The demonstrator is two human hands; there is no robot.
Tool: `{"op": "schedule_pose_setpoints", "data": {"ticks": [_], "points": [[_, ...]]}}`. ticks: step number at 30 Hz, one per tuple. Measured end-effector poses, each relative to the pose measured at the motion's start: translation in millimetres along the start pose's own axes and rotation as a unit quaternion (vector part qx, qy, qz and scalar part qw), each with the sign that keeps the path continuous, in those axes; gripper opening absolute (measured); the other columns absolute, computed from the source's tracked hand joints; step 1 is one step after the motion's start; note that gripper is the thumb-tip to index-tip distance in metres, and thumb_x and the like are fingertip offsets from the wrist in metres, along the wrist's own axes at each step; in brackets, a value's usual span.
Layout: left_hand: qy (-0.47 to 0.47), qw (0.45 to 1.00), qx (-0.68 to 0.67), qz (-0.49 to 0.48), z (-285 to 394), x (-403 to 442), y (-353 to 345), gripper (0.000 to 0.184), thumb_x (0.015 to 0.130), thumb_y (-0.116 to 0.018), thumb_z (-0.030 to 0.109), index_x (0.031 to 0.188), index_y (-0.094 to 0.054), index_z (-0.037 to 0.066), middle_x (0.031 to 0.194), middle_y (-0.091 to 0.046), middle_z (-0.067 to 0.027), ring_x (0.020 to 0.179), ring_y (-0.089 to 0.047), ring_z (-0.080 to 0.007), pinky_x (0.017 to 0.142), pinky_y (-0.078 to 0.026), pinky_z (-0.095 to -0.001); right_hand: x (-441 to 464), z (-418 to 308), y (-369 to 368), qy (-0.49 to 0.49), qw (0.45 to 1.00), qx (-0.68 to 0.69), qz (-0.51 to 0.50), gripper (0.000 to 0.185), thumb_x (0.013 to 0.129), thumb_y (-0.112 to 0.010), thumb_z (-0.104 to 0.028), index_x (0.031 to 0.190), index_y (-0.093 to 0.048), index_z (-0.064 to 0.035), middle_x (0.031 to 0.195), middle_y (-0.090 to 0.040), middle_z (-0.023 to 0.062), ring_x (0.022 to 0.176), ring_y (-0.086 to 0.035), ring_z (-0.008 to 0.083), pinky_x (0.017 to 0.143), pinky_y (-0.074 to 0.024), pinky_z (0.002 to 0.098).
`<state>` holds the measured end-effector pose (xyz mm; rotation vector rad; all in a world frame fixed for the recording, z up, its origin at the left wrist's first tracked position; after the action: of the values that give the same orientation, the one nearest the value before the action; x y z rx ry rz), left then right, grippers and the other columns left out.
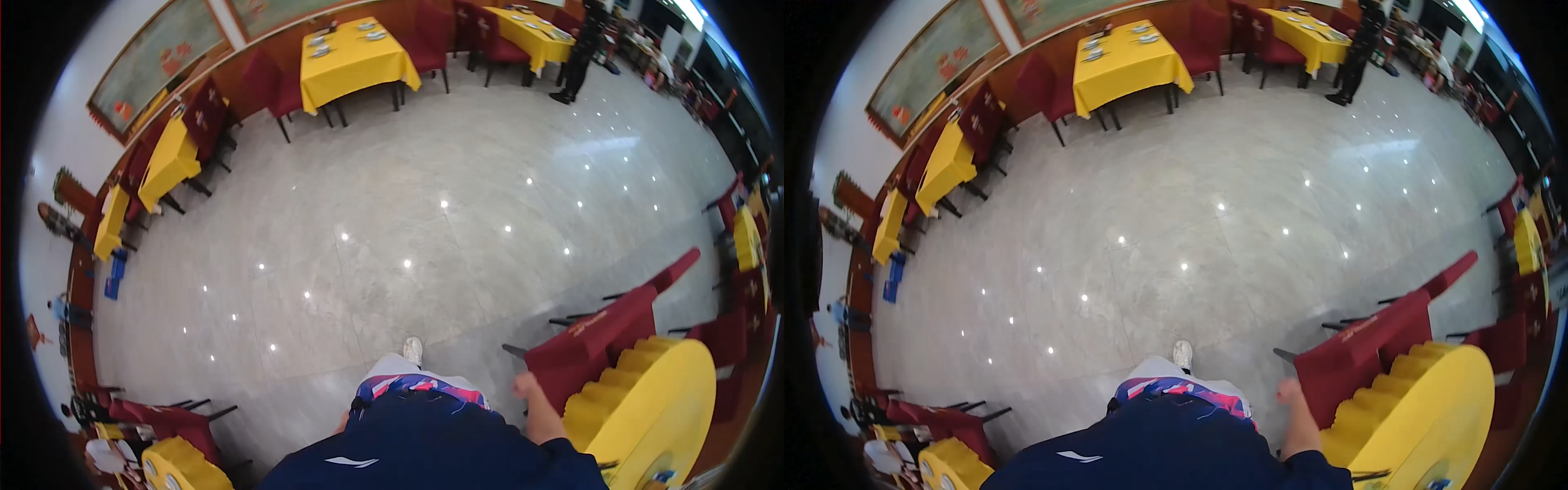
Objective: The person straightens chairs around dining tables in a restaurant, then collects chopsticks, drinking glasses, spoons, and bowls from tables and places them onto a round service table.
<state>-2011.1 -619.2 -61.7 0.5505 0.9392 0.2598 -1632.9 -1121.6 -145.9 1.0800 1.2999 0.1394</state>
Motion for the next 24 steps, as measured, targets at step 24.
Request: {"op": "schedule_pose_setpoints", "data": {"ticks": [24], "points": [[0.015, 0.963, -0.267, -0.026, 366.9, 491.8, 403.6, 0.027, 0.091, -0.051, 0.018, 0.113, -0.062, 0.007, 0.093, -0.069, -0.0102, 0.078, -0.067, -0.0171, 0.064, -0.051, -0.0299, 485.7, 169.6, 430.4, -0.149, 0.851, 0.503, 0.011, 0.028, 0.087, -0.051, -0.021, 0.107, -0.065, -0.0082, 0.080, -0.071, 0.0099, 0.067, -0.068, 0.0196, 0.057, -0.0493, 0.0402]]}}
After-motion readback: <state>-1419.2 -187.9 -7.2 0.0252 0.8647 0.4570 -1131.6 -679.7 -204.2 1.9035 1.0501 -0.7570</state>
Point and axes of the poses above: each hand's wrist, its own x-axis towards the middle knuckle, its own y-axis out of the back of the hand, z = x × y, the point moved 9 cm from there along x, towards the middle knuckle
